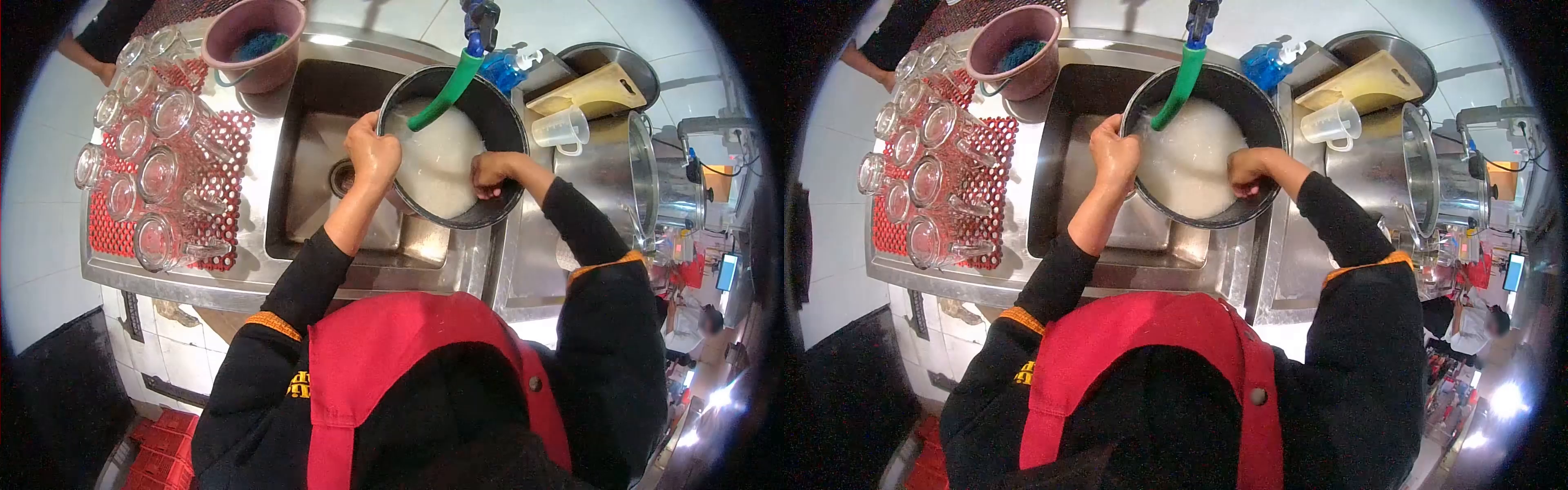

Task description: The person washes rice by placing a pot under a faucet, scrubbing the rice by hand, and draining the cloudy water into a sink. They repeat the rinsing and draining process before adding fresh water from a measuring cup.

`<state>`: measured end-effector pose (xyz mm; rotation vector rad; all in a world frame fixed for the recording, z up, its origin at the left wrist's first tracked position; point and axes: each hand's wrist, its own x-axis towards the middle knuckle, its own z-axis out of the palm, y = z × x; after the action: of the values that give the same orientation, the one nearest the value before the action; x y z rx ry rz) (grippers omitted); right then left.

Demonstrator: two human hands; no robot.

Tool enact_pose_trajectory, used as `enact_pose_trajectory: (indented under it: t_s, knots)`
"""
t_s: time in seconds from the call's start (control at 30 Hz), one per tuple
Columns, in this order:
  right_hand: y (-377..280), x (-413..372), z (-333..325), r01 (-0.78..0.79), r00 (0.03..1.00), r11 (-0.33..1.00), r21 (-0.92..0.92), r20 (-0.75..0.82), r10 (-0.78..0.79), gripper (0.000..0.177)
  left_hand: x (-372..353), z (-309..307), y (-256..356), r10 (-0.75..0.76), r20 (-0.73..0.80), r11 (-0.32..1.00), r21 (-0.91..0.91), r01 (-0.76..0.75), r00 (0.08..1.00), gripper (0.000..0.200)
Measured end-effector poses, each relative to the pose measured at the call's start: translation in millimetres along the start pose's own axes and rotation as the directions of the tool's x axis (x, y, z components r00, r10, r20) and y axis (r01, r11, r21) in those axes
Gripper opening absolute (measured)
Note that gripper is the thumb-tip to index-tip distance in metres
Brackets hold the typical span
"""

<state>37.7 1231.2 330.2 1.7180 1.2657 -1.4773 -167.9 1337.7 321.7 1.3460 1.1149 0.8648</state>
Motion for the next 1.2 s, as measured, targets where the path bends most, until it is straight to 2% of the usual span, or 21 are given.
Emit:
enact_pose_trajectory:
  t_s: [0.1,0.17,0.23,0.27,0.3,0.33,0.37,0.4,0.47,0.53,0.57,0.63,0.67,0.7,0.77,0.83,1.0,1.07,1.13,1.17,1.2]
  knots:
    - [4.3,9.6,-9.1,0.032,0.968,0.996,-0.079,-0.244,-0.050,0.018,2.2,1.8,-1.4,0.023,-0.015,0.999,-0.025,-0.023,1.000,0.033]
    - [6.8,5.3,-11.7,0.031,0.956,0.992,0.122,-0.292,0.006,0.019,0.3,-1.6,0.6,0.016,-0.004,1.000,-0.026,-0.016,1.000,0.032]
    - [11.8,7.5,-9.8,0.506,0.862,0.863,-0.003,0.025,-0.506,0.018,-0.9,-5.4,6.5,0.006,0.017,1.000,-0.010,-0.006,1.000,0.033]
    - [8.3,12.5,-3.4,0.260,0.946,0.932,0.252,0.127,-0.298,0.017,-1.6,-6.1,8.2,-0.003,0.037,1.000,0.003,0.002,0.999,0.033]
    - [7.1,14.8,-4.1,0.260,0.946,0.932,0.252,0.127,-0.298,0.017,-2.1,-5.1,8.4,-0.002,0.037,1.000,0.003,0.002,0.999,0.033]
    - [5.2,17.8,-6.1,0.218,0.969,0.957,-0.193,-0.075,-0.236,0.016,-2.4,-4.3,8.7,-0.023,0.026,1.000,0.003,0.023,0.999,0.033]
    - [2.0,18.6,-9.6,0.048,0.924,0.812,-0.582,-0.283,-0.257,0.016,-1.6,-4.2,8.7,-0.042,0.013,0.999,0.003,0.042,0.999,0.032]
    - [-1.8,21.0,-18.3,0.063,0.840,0.774,-0.630,-0.385,-0.382,0.027,-0.2,-4.7,6.8,-0.042,0.009,0.999,0.005,0.041,0.999,0.032]
    - [-32.4,18.6,-28.3,0.249,0.751,0.968,-0.035,-0.624,-0.216,0.026,1.6,-4.8,1.1,-0.050,0.011,0.999,0.014,0.050,0.999,0.032]
    - [-62.4,27.9,-23.1,0.597,0.715,0.592,0.541,-0.694,-0.087,0.021,2.1,-4.6,-0.2,-0.045,0.012,0.999,0.000,0.045,0.999,0.031]
    - [-74.1,35.4,-24.8,0.602,0.712,0.589,0.540,-0.696,-0.089,0.021,2.1,-4.8,0.4,-0.046,0.013,0.999,-0.020,0.046,0.999,0.030]
    - [-89.0,57.5,-27.5,0.640,0.753,-0.073,0.764,-0.644,-0.137,0.014,-0.3,-2.6,4.9,-0.075,0.043,0.979,-0.189,0.081,0.996,0.023]
    - [-88.6,76.7,-29.7,0.643,0.750,-0.075,0.762,-0.647,-0.137,0.014,-1.0,-1.6,6.9,-0.102,0.080,0.927,-0.353,0.124,0.992,0.017]
    - [-84.8,100.7,-33.3,0.585,0.756,-0.248,0.772,-0.630,-0.178,0.012,0.4,-1.3,4.1,-0.097,0.080,0.928,-0.353,0.120,0.992,0.017]
    - [-87.8,110.0,-33.8,0.500,0.755,-0.409,0.763,-0.616,-0.224,0.012,2.8,-1.3,-6.3,0.018,0.006,0.994,-0.104,-0.018,1.000,0.015]
    - [-97.8,96.1,-27.4,0.447,0.671,-0.601,0.662,-0.693,-0.264,0.011,1.2,-3.1,-2.0,0.027,0.000,0.996,-0.082,-0.027,1.000,0.015]
    - [-100.1,57.2,-19.1,0.553,0.647,-0.501,0.666,-0.722,-0.246,0.013,1.7,-2.6,-2.6,0.020,-0.005,0.998,-0.059,-0.020,1.000,0.013]
    - [-100.7,34.3,-13.3,0.627,0.635,-0.415,0.660,-0.741,-0.219,0.014,0.4,-2.9,1.1,-0.114,0.084,0.951,-0.279,0.133,0.990,0.020]
    - [-91.1,24.9,-10.1,0.647,0.751,-0.049,0.761,-0.647,-0.132,0.017,-2.9,-6.5,8.1,-0.123,0.085,0.970,-0.200,0.137,0.989,0.022]
    - [-86.5,17.8,-11.1,0.649,0.749,-0.051,0.759,-0.649,-0.132,0.017,-3.9,-7.9,12.3,-0.131,0.086,0.982,-0.123,0.141,0.988,0.023]
    - [-81.5,9.6,-12.1,0.675,0.708,0.444,0.589,-0.685,-0.169,0.017,-2.1,-6.7,7.7,-0.129,0.086,0.983,-0.122,0.139,0.988,0.023]
